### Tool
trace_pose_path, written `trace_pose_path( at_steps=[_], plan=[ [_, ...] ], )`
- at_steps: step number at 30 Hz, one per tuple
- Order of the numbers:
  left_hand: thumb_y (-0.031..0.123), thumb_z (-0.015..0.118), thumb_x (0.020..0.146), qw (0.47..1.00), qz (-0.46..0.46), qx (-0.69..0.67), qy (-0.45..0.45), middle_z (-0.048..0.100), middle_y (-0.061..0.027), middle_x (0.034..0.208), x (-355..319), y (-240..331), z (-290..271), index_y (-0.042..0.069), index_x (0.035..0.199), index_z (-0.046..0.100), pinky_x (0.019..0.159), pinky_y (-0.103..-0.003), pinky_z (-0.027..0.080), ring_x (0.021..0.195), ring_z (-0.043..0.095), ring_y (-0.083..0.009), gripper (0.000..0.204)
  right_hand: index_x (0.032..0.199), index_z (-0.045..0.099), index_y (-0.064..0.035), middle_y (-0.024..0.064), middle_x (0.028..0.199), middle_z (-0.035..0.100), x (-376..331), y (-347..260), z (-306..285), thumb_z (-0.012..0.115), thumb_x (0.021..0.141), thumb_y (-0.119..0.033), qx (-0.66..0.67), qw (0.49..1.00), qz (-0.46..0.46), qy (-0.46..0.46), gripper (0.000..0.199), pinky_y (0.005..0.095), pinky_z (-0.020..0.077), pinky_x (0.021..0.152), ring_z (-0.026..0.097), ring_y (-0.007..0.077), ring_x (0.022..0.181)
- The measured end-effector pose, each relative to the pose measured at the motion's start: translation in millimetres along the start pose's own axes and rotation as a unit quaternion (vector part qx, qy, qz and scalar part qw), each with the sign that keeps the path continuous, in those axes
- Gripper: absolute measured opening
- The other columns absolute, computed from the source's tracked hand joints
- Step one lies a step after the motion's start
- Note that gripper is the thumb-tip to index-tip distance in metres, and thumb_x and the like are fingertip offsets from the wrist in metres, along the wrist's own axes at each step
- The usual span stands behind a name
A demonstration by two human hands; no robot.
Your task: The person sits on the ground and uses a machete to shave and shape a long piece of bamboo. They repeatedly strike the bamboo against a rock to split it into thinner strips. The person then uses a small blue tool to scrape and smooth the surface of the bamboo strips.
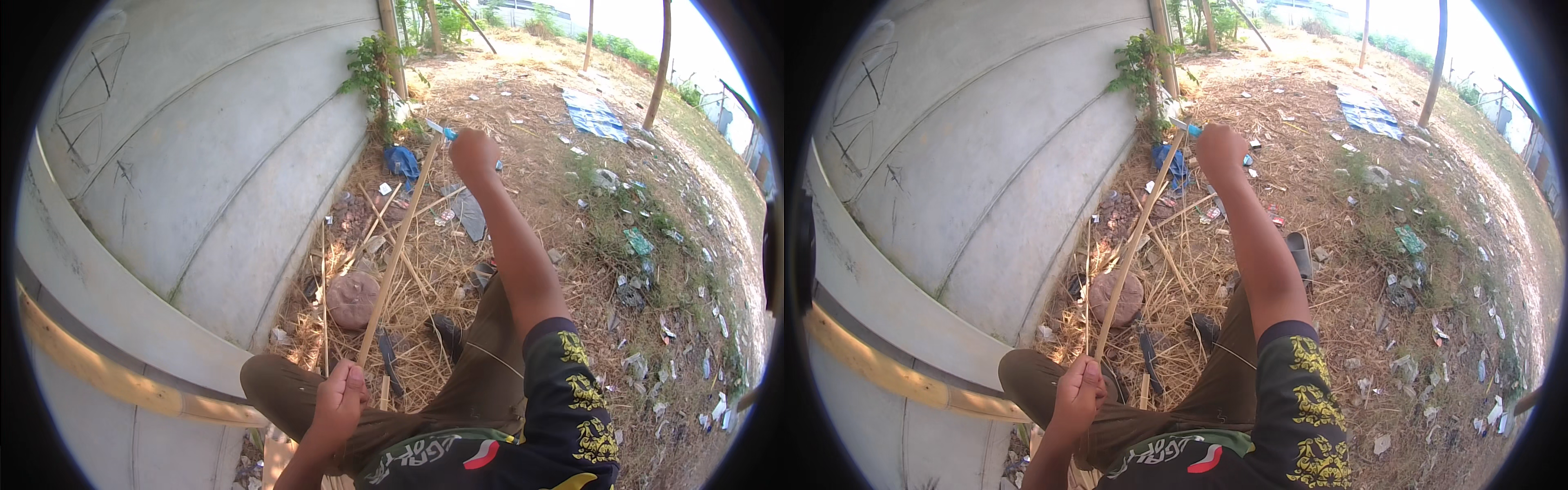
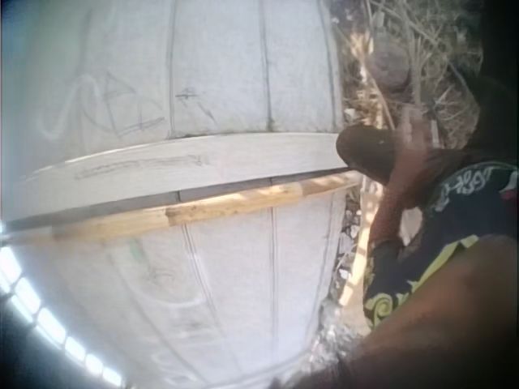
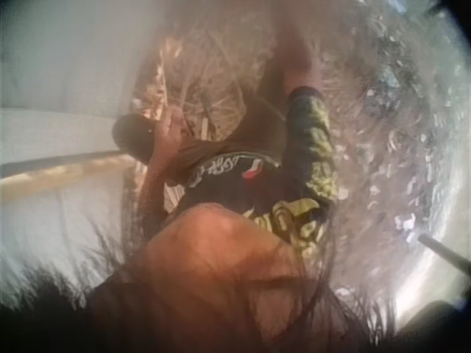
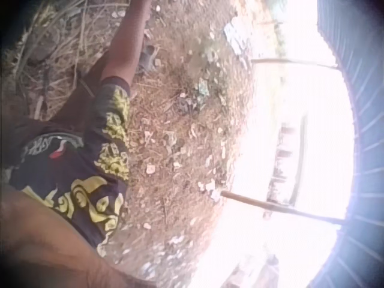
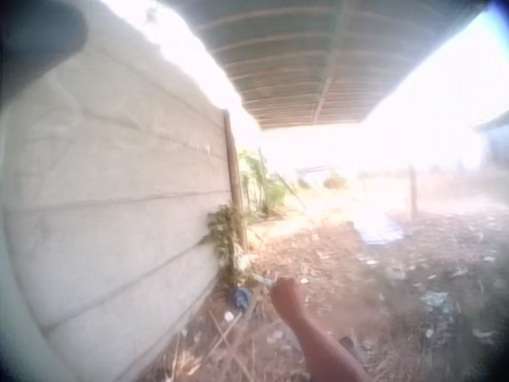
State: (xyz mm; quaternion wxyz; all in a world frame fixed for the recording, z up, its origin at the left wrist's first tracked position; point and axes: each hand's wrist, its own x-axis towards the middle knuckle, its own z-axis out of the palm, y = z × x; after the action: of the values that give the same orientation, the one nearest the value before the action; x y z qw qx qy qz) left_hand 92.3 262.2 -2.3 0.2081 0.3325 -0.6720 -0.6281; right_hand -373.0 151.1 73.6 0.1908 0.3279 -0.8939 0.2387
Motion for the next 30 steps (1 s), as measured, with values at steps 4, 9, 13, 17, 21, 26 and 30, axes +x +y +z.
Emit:
trace_pose_path(
  at_steps=[4, 9, 13, 17, 21, 26, 30],
  plan=[
    [0.027, 0.045, 0.111, 0.998, -0.054, -0.022, -0.031, 0.047, 0.0011, 0.066, -2, 8, -18, 0.005, 0.091, 0.048, 0.049, -0.021, 0.034, 0.057, 0.041, -0.0028, 0.029, 0.097, 0.075, -0.0102, 0.0176, 0.088, 0.075, -15, 12, 45, 0.062, 0.088, -0.02, 0.011, 0.999, 0.027, -0.017, 0.018, 0.0484, 0.0591, 0.07, 0.075, 0.0364, 0.086],
    [0.032, 0.046, 0.11, 0.993, -0.101, -0.062, -0.003, 0.042, 0.0019, 0.064, -34, -22, -20, 0.008, 0.091, 0.045, 0.044, -0.022, 0.03, 0.05, 0.036, -0.0039, 0.03, 0.087, 0.07, -0.009, 0.017, 0.083, 0.074, -37, 3, 86, 0.058, 0.089, -0.015, 0.055, 0.998, -0.024, 0.011, 0.013, 0.0456, 0.0589, 0.069, 0.075, 0.0355, 0.082],
    [0.034, 0.045, 0.11, 0.99, -0.115, -0.083, 0.008, 0.04, 0.0019, 0.063, -35, -37, -12, 0.01, 0.09, 0.043, 0.041, -0.023, 0.028, 0.046, 0.034, -0.0048, 0.032, 0.072, 0.063, -0.0072, 0.0147, 0.069, 0.07, -42, 2, 111, 0.062, 0.086, -0.013, 0.071, 0.991, -0.113, 0.001, 0.016, 0.0422, 0.0544, 0.055, 0.071, 0.0305, 0.062],
    [0.033, 0.046, 0.11, 0.987, -0.125, -0.076, 0.07, 0.04, 0.0017, 0.062, -65, -65, -38, 0.009, 0.088, 0.043, 0.041, -0.023, 0.027, 0.046, 0.034, -0.0047, 0.033, 0.063, 0.041, -0.0159, -0.0066, 0.053, 0.039, -51, -32, 89, 0.066, 0.094, -0.017, 0.571, 0.579, 0.091, -0.575, 0.04, 0.026, 0.0214, 0.037, 0.031, 0.0066, 0.039],
    [0.031, 0.045, 0.11, 0.989, -0.089, -0.066, 0.097, 0.04, 0.0019, 0.062, -84, -101, -51, 0.009, 0.087, 0.043, 0.041, -0.022, 0.026, 0.047, 0.032, -0.0042, 0.032, 0.069, 0.044, -0.0155, -0.0057, 0.051, 0.037, -34, 3, 78, 0.068, 0.094, -0.025, 0.719, 0.51, 0.188, -0.433, 0.036, 0.0267, 0.0219, 0.037, 0.028, 0.0066, 0.038],
    [0.027, 0.046, 0.11, 0.976, -0.099, -0.104, 0.163, 0.045, 0.0007, 0.066, -86, -94, -48, 0.006, 0.095, 0.05, 0.046, -0.02, 0.032, 0.054, 0.039, -0.0036, 0.027, 0.077, 0.052, -0.0119, -0.0055, 0.051, 0.036, -62, -28, 46, 0.068, 0.095, -0.034, 0.702, 0.559, 0.212, -0.387, 0.033, 0.0255, 0.0212, 0.037, 0.027, 0.0065, 0.038],
    [0.025, 0.045, 0.11, 0.974, -0.04, -0.096, 0.199, 0.045, 0.0007, 0.068, -67, -56, -52, 0.006, 0.101, 0.05, 0.047, -0.02, 0.031, 0.053, 0.037, -0.0038, 0.022, 0.081, 0.056, -0.0079, -0.0042, 0.054, 0.042, -89, -38, 25, 0.071, 0.094, -0.028, 0.637, 0.665, 0.119, -0.371, 0.028, 0.0265, 0.0218, 0.038, 0.032, 0.0059, 0.039]
  ],
)
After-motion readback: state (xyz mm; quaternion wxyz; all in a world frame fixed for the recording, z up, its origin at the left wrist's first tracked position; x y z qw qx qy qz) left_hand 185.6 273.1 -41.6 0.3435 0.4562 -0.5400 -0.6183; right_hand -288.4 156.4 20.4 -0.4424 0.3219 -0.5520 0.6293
